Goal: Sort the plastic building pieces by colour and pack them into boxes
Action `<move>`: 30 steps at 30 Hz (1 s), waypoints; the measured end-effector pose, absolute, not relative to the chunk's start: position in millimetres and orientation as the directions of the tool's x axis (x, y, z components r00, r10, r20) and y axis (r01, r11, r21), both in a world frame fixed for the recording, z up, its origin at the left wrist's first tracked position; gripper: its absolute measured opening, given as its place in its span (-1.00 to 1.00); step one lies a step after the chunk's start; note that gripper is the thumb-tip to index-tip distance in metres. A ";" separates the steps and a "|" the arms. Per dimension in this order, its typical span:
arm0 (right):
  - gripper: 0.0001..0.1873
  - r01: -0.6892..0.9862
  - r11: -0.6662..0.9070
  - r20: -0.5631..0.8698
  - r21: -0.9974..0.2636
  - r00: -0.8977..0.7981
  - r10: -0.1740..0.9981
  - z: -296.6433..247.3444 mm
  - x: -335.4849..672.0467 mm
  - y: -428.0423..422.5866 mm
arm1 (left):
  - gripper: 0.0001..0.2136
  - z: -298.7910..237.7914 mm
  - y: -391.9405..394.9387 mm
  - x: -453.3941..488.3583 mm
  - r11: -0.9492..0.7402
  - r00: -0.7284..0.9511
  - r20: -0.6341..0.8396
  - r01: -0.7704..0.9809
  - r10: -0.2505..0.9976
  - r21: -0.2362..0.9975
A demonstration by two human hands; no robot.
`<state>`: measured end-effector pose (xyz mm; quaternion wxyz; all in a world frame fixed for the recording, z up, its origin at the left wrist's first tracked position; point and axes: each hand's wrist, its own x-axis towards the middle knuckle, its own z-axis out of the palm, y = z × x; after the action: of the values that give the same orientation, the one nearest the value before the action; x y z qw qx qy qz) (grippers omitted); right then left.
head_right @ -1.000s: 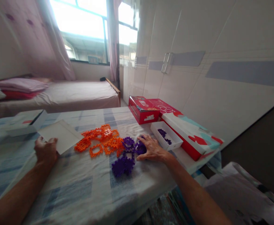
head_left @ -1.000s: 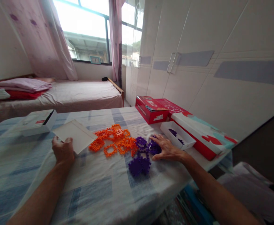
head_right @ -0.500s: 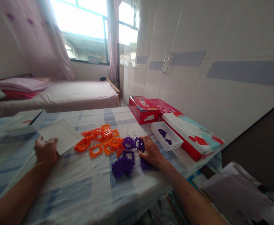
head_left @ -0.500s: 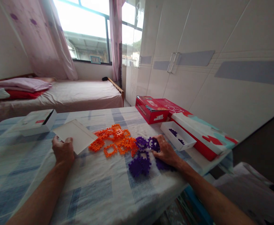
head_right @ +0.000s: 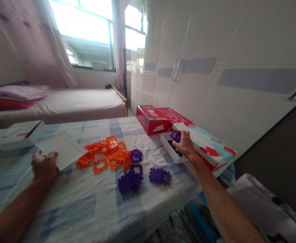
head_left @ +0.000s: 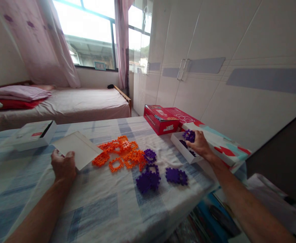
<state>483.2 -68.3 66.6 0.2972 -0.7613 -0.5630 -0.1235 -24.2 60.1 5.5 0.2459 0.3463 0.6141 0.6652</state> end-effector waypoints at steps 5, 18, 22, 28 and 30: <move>-0.38 0.958 -0.183 0.468 -0.222 0.269 0.841 65.1 479.3 -79.4 | -0.51 9.5 57.2 -21.2 -0.129 -0.648 0.146 0.074 0.748 0.989; -0.53 0.939 -0.005 0.004 -0.344 0.007 1.000 56.6 386.3 -155.8 | -0.49 9.6 57.7 -18.7 -0.171 -0.630 0.179 0.075 0.755 0.982; -0.67 0.910 -0.056 -0.020 -0.410 0.052 0.998 57.5 383.7 -154.4 | -0.50 9.1 58.1 -19.4 -0.169 -0.624 0.185 0.086 0.759 0.982; -0.73 0.825 -0.131 -0.067 -0.550 0.113 0.991 56.6 375.8 -156.5 | -0.47 8.4 57.3 -18.5 -0.154 -0.641 0.188 0.109 0.744 0.982; -0.76 0.788 -0.126 -0.053 -0.603 0.118 0.992 56.7 374.8 -156.4 | -0.47 7.2 58.4 -18.8 -0.161 -0.640 0.190 0.103 0.744 0.981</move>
<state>374.8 -156.4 56.7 0.2211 -0.7141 -0.6230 0.2302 -18.8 58.4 7.2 0.2371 0.3515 0.6026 0.6761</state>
